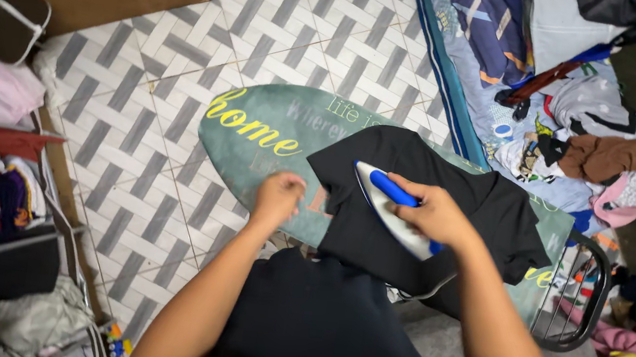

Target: The person irons a black shirt on an ironing board and then places it on a hanger and hangs it in a closet.

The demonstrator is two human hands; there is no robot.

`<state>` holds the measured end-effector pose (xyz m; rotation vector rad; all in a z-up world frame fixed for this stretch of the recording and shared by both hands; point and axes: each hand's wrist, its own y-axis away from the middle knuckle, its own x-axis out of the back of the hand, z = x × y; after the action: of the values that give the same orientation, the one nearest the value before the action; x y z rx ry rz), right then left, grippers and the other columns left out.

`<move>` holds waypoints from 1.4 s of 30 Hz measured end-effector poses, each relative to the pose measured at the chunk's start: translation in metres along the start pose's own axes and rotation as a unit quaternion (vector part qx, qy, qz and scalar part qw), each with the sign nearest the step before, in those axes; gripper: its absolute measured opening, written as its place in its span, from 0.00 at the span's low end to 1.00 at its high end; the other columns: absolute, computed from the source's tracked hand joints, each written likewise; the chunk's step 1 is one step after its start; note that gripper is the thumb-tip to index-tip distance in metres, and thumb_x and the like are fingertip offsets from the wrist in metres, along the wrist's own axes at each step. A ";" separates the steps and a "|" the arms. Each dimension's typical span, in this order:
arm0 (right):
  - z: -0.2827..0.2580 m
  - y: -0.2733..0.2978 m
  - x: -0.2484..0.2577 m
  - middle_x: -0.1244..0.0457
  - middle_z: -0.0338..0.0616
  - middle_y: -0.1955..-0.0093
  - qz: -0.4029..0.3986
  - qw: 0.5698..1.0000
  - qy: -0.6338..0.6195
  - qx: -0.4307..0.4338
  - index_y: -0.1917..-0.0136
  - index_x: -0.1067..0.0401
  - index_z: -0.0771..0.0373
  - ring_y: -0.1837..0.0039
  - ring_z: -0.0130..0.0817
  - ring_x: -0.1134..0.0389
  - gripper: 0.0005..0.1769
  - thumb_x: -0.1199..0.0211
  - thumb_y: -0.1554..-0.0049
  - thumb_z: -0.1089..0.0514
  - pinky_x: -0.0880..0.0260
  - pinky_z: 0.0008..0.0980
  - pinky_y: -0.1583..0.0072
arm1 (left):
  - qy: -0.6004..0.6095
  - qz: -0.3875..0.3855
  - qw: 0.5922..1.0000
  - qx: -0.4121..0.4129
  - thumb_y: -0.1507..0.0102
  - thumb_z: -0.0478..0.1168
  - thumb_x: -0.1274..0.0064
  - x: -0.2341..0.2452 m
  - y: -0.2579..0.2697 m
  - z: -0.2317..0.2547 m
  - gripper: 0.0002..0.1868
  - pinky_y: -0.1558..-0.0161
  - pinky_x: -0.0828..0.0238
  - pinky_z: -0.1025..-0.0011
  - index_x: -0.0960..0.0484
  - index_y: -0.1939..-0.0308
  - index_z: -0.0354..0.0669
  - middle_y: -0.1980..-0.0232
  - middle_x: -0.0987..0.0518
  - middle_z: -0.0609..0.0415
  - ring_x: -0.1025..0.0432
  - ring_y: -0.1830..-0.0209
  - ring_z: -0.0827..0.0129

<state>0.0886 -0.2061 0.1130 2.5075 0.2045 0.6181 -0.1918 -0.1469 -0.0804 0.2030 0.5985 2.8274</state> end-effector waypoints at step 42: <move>0.031 0.001 -0.007 0.27 0.51 0.46 -0.066 0.952 0.116 0.275 0.28 0.29 0.48 0.53 0.29 0.26 0.38 0.31 0.52 0.62 0.29 0.33 0.49 | -0.339 0.036 0.936 -0.088 0.42 0.41 0.35 -0.013 -0.083 0.107 0.10 0.56 0.28 0.53 0.20 0.66 0.41 0.62 0.17 0.42 0.24 0.58 0.44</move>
<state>0.0975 -0.2234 0.0878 2.9043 0.7133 0.9006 -0.1425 -0.0363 -0.0188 1.1178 0.1796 2.5946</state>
